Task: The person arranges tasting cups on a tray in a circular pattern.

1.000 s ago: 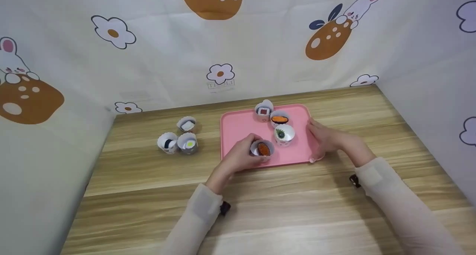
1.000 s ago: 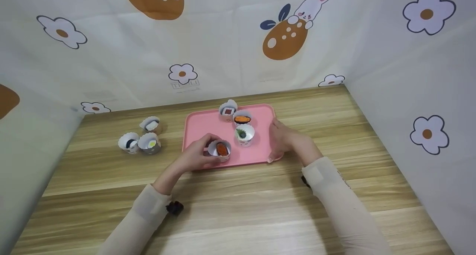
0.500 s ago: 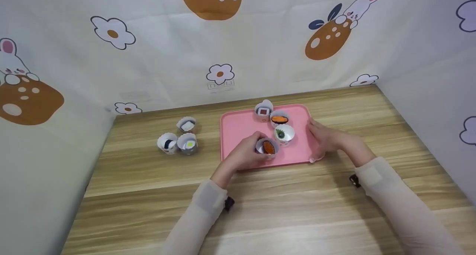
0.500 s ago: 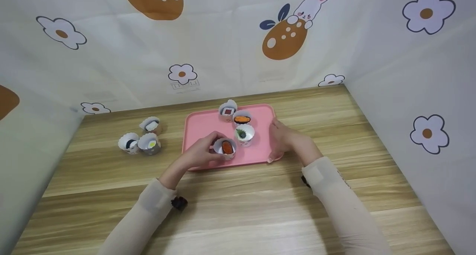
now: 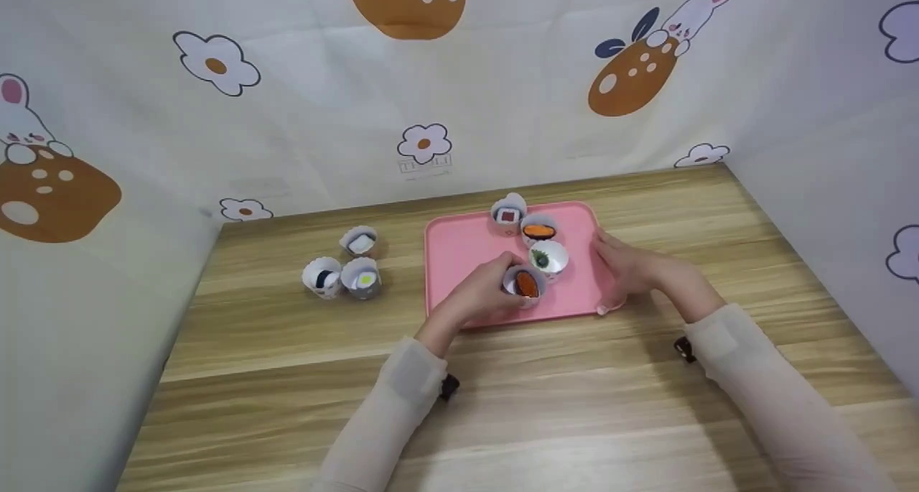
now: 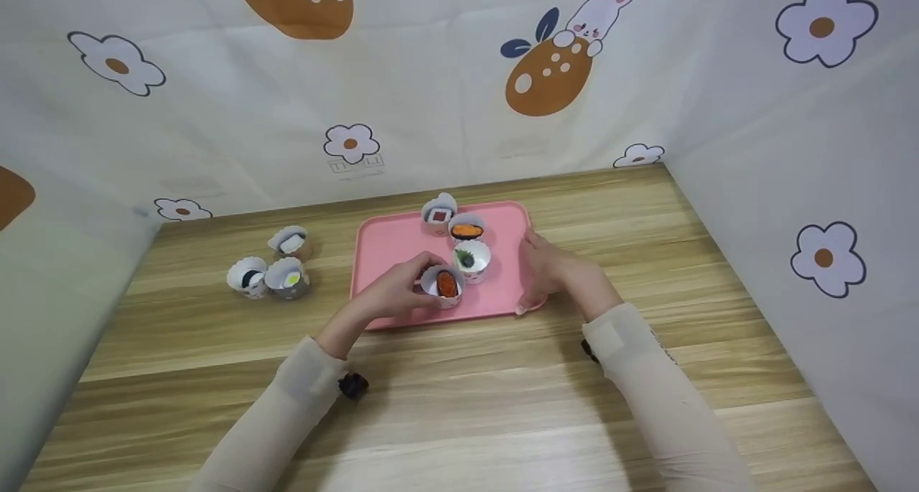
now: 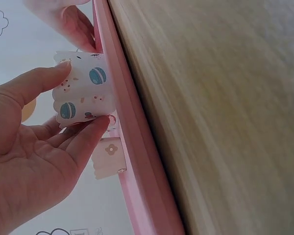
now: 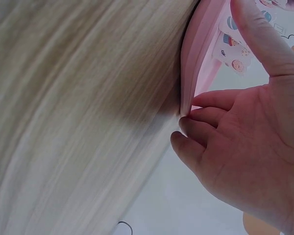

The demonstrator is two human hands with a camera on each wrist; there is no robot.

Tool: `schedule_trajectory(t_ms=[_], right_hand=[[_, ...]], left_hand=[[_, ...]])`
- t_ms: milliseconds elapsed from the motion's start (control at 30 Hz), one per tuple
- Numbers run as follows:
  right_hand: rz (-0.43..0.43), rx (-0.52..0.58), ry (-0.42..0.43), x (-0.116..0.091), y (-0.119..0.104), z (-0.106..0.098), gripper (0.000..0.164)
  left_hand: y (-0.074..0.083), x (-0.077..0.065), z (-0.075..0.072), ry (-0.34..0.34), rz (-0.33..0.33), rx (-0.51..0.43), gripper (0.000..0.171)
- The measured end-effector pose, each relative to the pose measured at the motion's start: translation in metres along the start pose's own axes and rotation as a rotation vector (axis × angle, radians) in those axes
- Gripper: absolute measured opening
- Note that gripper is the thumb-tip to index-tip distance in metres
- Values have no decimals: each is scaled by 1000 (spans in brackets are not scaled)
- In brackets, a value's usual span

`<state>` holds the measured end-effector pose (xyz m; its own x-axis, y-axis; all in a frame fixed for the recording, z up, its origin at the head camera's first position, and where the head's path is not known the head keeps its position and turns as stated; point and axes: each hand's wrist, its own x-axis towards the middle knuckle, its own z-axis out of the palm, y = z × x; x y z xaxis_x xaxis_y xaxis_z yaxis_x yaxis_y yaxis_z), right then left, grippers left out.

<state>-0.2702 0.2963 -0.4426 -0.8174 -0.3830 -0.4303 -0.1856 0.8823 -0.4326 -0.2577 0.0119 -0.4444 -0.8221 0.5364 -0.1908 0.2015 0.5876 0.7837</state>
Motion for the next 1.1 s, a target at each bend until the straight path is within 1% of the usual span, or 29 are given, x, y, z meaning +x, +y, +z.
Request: schedule_trajectory(t_ms=[100, 367, 533, 733, 867, 1000, 1100], right_hand=[[-2, 4, 0, 0, 0, 0, 132], [-6, 7, -2, 1, -1, 0, 133], [5, 14, -4, 1, 0, 1, 132], [7, 9, -4, 1, 1, 1, 133], [11, 13, -6, 1, 1, 1, 133], [-9, 16, -1, 1, 0, 0, 132], [-22, 10, -2, 1, 0, 0, 132]], left_hand=[[0, 2, 1, -6, 0, 8, 48], [0, 5, 1, -30, -31, 30, 48], [1, 5, 0, -58, -42, 42, 51], [0, 5, -1, -80, -40, 43, 55], [-1, 5, -1, -87, -37, 51, 62], [-2, 4, -2, -80, -8, 31, 69], [-3, 3, -3, -73, 25, 9, 69]])
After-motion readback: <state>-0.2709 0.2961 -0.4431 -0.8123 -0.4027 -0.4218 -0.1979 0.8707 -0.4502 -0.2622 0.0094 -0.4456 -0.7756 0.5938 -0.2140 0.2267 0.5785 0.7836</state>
